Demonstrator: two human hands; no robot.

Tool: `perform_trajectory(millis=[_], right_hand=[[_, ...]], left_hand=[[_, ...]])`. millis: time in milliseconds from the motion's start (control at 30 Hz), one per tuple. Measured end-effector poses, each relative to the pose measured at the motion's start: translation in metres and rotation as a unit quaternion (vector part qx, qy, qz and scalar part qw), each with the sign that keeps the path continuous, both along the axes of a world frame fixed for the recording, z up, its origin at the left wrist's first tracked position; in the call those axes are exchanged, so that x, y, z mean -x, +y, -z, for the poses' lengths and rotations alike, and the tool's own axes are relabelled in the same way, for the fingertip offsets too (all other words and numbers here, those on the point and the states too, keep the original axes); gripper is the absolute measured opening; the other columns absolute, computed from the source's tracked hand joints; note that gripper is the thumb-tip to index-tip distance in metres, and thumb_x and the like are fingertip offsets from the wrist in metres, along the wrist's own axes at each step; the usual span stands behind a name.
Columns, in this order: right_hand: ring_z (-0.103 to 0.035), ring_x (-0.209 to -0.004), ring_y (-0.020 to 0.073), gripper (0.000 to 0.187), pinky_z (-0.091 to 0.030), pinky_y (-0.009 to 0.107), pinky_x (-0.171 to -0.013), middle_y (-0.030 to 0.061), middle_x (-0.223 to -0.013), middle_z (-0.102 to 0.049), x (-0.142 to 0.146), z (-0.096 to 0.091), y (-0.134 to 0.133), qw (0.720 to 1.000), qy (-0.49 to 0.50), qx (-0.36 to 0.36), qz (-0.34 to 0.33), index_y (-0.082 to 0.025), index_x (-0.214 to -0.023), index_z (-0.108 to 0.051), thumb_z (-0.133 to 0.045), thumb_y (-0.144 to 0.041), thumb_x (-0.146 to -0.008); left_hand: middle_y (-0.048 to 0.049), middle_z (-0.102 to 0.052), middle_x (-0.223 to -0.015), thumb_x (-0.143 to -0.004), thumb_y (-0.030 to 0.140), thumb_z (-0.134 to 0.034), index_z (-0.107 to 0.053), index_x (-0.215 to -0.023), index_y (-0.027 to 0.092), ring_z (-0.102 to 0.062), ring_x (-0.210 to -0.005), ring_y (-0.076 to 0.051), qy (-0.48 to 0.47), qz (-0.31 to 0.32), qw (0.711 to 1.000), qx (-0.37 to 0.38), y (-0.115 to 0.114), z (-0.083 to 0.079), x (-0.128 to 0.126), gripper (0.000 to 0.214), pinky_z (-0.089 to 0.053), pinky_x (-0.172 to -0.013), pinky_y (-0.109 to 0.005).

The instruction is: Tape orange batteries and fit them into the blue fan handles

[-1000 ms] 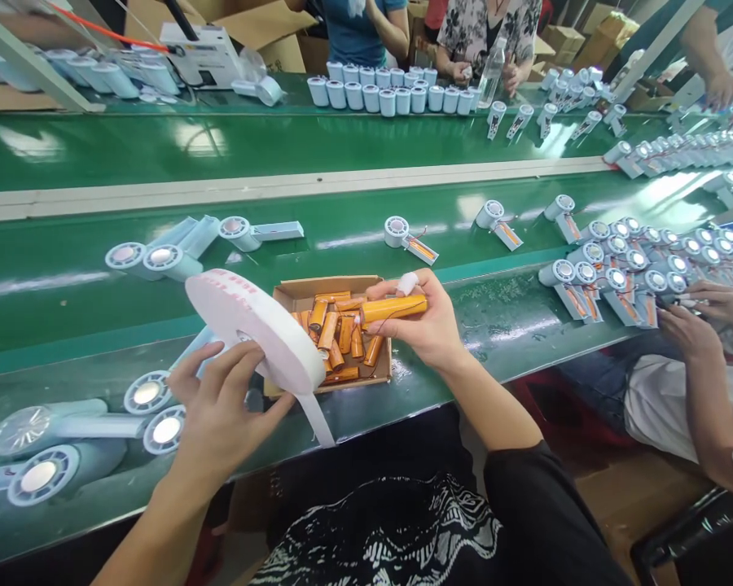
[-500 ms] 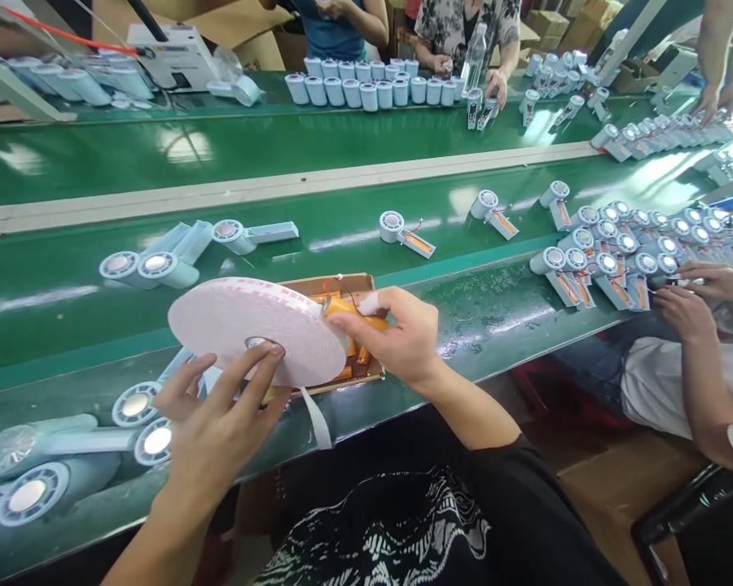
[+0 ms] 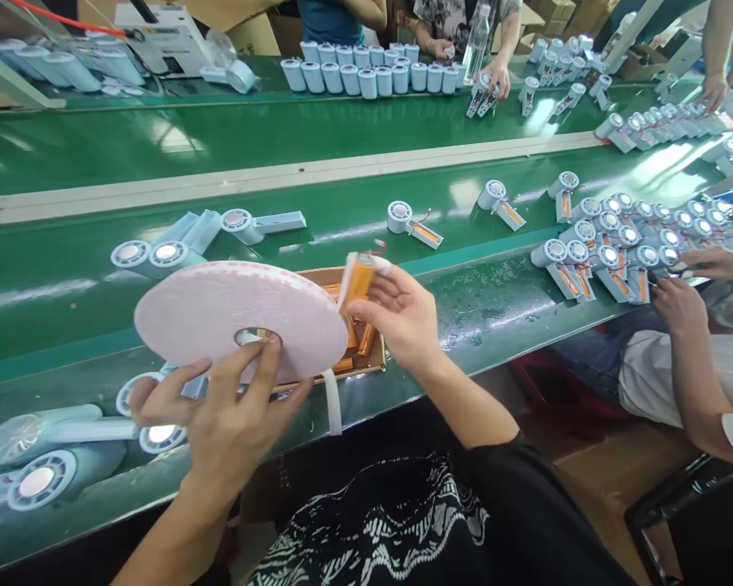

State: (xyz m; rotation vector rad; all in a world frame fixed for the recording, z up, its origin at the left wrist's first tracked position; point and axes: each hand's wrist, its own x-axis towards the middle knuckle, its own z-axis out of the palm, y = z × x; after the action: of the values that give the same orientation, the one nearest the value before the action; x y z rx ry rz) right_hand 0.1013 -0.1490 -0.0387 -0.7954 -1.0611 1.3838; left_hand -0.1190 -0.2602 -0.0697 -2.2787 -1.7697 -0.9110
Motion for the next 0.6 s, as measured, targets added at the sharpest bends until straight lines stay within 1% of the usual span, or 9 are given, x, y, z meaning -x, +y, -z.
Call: perform_trajectory(millis=[100,167,267,333,400,467,533,567,600], right_hand=[[-0.077,-0.109,0.0243,0.056,-0.067,0.043,-0.101,0.0042,-0.112,-0.077,0.014,0.019,-0.010,0.994,0.071,0.027,0.074,-0.030,-0.125,-0.069,-0.093,-0.044,-0.076],[-0.076,-0.110,0.0239,0.057,-0.067,0.042,-0.100,0.0038,-0.113,-0.075,0.006,0.022,0.001,0.990,0.070,0.019,0.117,-0.031,-0.125,-0.068,-0.092,-0.045,-0.076],[-0.072,-0.121,0.0227,0.054,-0.064,0.041,-0.105,0.0034,-0.124,-0.071,-0.031,0.012,0.041,0.973,0.045,-0.038,0.222,-0.033,-0.128,-0.066,-0.085,-0.052,-0.082],[-0.069,-0.128,0.0218,0.055,-0.062,0.039,-0.109,0.0031,-0.130,-0.068,-0.057,0.006,0.065,0.957,0.051,-0.082,0.275,-0.033,-0.133,-0.065,-0.081,-0.054,-0.084],[-0.070,-0.125,0.0204,0.060,-0.062,0.037,-0.106,0.0018,-0.129,-0.068,-0.075,0.008,0.073,0.958,0.053,-0.092,0.266,-0.035,-0.135,-0.063,-0.085,-0.048,-0.081],[-0.073,-0.115,0.0194,0.065,-0.065,0.037,-0.099,0.0004,-0.121,-0.071,-0.082,0.020,0.064,0.969,0.037,-0.079,0.232,-0.039,-0.136,-0.062,-0.090,-0.041,-0.077],[-0.075,-0.104,0.0195,0.067,-0.067,0.040,-0.095,-0.0002,-0.112,-0.073,-0.084,0.037,0.048,0.974,0.015,-0.064,0.216,-0.040,-0.133,-0.063,-0.093,-0.037,-0.073],[-0.076,-0.100,0.0197,0.067,-0.067,0.042,-0.094,-0.0004,-0.108,-0.073,-0.085,0.046,0.041,0.974,0.009,-0.059,0.217,-0.040,-0.132,-0.065,-0.094,-0.035,-0.071],[-0.076,-0.098,0.0198,0.067,-0.067,0.043,-0.095,-0.0007,-0.106,-0.073,-0.087,0.053,0.035,0.974,0.005,-0.055,0.219,-0.040,-0.129,-0.066,-0.096,-0.034,-0.069]], left_hand=[[-0.0151,-0.071,-0.127,-0.086,0.040,-0.084,-0.040,-0.167,0.029,-0.061,-0.107,-0.036,0.068,-0.066,0.993,-0.067,-0.005,0.011,-0.027,0.093,-0.046,-0.096,-0.053],[-0.0141,-0.073,-0.119,-0.086,0.040,-0.084,-0.046,-0.164,0.027,-0.058,-0.103,-0.034,0.088,-0.062,0.992,-0.071,-0.011,0.016,-0.043,0.088,-0.044,-0.096,-0.052],[-0.0119,-0.075,-0.110,-0.085,0.035,-0.085,-0.062,-0.151,0.025,-0.055,-0.103,-0.033,0.097,0.003,0.995,-0.005,-0.018,0.015,-0.050,0.070,-0.040,-0.100,-0.052],[-0.0131,-0.076,-0.115,-0.082,0.038,-0.088,-0.068,-0.144,0.023,-0.056,-0.109,-0.035,0.091,0.032,0.992,0.076,-0.011,0.008,-0.038,0.067,-0.039,-0.103,-0.053],[-0.0147,-0.074,-0.126,-0.076,0.047,-0.092,-0.068,-0.144,0.023,-0.056,-0.119,-0.038,0.088,0.053,0.982,0.158,0.009,-0.004,-0.015,0.076,-0.039,-0.106,-0.055],[-0.0127,-0.074,-0.132,-0.077,0.059,-0.087,-0.069,-0.144,0.025,-0.058,-0.125,-0.039,0.082,0.101,0.963,0.236,0.043,-0.018,0.010,0.077,-0.042,-0.109,-0.054],[-0.0082,-0.075,-0.132,-0.091,0.064,-0.071,-0.075,-0.135,0.028,-0.063,-0.124,-0.034,0.049,0.123,0.947,0.292,0.088,-0.030,0.031,0.057,-0.047,-0.109,-0.048],[-0.0067,-0.076,-0.132,-0.100,0.059,-0.059,-0.077,-0.131,0.028,-0.066,-0.122,-0.031,0.031,0.104,0.947,0.302,0.114,-0.034,0.039,0.048,-0.050,-0.107,-0.044],[-0.0063,-0.076,-0.133,-0.106,0.052,-0.048,-0.077,-0.130,0.027,-0.067,-0.121,-0.029,0.020,0.064,0.953,0.296,0.142,-0.035,0.045,0.046,-0.051,-0.106,-0.042]])
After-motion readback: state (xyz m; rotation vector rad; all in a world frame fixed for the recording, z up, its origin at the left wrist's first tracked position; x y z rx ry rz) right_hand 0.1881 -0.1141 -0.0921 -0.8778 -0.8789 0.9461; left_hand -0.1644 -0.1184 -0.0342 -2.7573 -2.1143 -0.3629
